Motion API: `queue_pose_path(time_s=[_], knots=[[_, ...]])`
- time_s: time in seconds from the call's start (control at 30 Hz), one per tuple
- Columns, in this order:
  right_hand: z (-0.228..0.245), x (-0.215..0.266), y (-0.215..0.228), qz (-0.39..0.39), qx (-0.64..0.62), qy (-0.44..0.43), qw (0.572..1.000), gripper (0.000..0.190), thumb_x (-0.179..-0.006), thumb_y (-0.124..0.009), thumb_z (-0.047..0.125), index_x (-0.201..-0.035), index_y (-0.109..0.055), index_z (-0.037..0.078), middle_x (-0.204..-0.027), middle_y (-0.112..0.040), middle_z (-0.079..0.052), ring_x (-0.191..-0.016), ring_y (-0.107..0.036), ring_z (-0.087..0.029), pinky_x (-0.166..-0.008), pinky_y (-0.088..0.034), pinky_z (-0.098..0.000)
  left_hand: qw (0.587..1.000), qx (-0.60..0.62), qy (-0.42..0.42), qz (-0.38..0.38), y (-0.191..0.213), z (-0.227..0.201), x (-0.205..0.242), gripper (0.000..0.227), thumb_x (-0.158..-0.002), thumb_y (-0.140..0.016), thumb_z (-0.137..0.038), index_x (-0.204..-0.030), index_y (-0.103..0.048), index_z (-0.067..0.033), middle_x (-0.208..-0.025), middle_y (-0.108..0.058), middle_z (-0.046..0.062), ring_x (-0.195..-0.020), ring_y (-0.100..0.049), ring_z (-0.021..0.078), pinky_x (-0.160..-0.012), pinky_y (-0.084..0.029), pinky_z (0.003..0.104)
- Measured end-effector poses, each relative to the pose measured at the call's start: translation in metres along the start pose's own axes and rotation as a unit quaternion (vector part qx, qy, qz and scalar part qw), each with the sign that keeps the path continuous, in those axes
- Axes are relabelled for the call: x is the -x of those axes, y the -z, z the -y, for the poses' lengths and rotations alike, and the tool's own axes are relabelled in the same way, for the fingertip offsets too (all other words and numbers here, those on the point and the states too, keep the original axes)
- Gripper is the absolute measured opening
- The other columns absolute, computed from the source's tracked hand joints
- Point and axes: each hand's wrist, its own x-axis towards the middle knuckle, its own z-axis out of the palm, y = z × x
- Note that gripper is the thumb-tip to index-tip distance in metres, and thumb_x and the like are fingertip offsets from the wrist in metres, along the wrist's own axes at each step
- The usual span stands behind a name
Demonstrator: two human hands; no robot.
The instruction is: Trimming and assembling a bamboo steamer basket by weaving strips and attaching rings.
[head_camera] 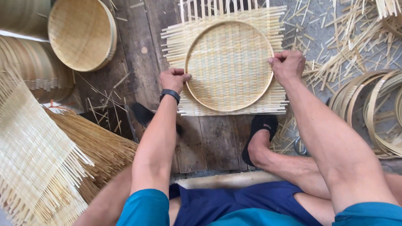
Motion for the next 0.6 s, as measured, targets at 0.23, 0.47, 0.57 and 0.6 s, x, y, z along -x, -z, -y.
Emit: queue_pose_path(time_s=[0.23, 0.47, 0.57, 0.6], knots=[[0.0, -0.001, 0.0, -0.005, 0.009, -0.004, 1.0, 0.018, -0.084, -0.088, 0.018, -0.098, -0.082, 0.008, -0.084, -0.077, -0.01, -0.073, -0.072, -0.018, -0.073, -0.057, -0.0313, 0.991, 0.12, 0.011, 0.054, -0.01, 0.022, -0.018, 0.03, -0.073, -0.086, 0.004, -0.101, -0.075, 0.0037, -0.089, -0.079, 0.011, -0.077, -0.076, 0.0164, -0.071, -0.066, 0.029], [-0.013, -0.004, -0.005, -0.007, -0.013, -0.03, 0.999, 0.019, -0.083, -0.09, 0.016, -0.098, -0.082, 0.009, -0.084, -0.077, -0.008, -0.073, -0.07, -0.014, -0.072, -0.056, -0.0288, 0.969, 0.225, 0.038, 0.095, -0.013, 0.039, -0.022, 0.034, -0.073, -0.083, 0.006, -0.105, -0.072, 0.0018, -0.09, -0.078, 0.01, -0.079, -0.077, 0.0164, -0.07, -0.068, 0.03], [-0.016, -0.004, -0.009, -0.005, -0.047, -0.035, 0.998, 0.018, -0.085, -0.09, 0.016, -0.099, -0.082, 0.009, -0.086, -0.077, -0.006, -0.074, -0.069, -0.012, -0.073, -0.057, -0.0275, 0.977, 0.198, 0.012, 0.085, -0.009, 0.036, -0.016, 0.031, -0.075, -0.086, 0.004, -0.104, -0.075, 0.004, -0.091, -0.078, 0.012, -0.078, -0.074, 0.0164, -0.07, -0.064, 0.029], [-0.016, 0.002, -0.008, -0.003, -0.043, -0.038, 0.998, 0.018, -0.085, -0.09, 0.016, -0.099, -0.082, 0.009, -0.086, -0.077, -0.006, -0.074, -0.069, -0.012, -0.073, -0.057, -0.0275, 0.976, 0.198, 0.017, 0.087, -0.01, 0.038, -0.014, 0.031, -0.075, -0.086, 0.004, -0.104, -0.075, 0.004, -0.091, -0.078, 0.012, -0.078, -0.074, 0.0164, -0.07, -0.064, 0.029]])
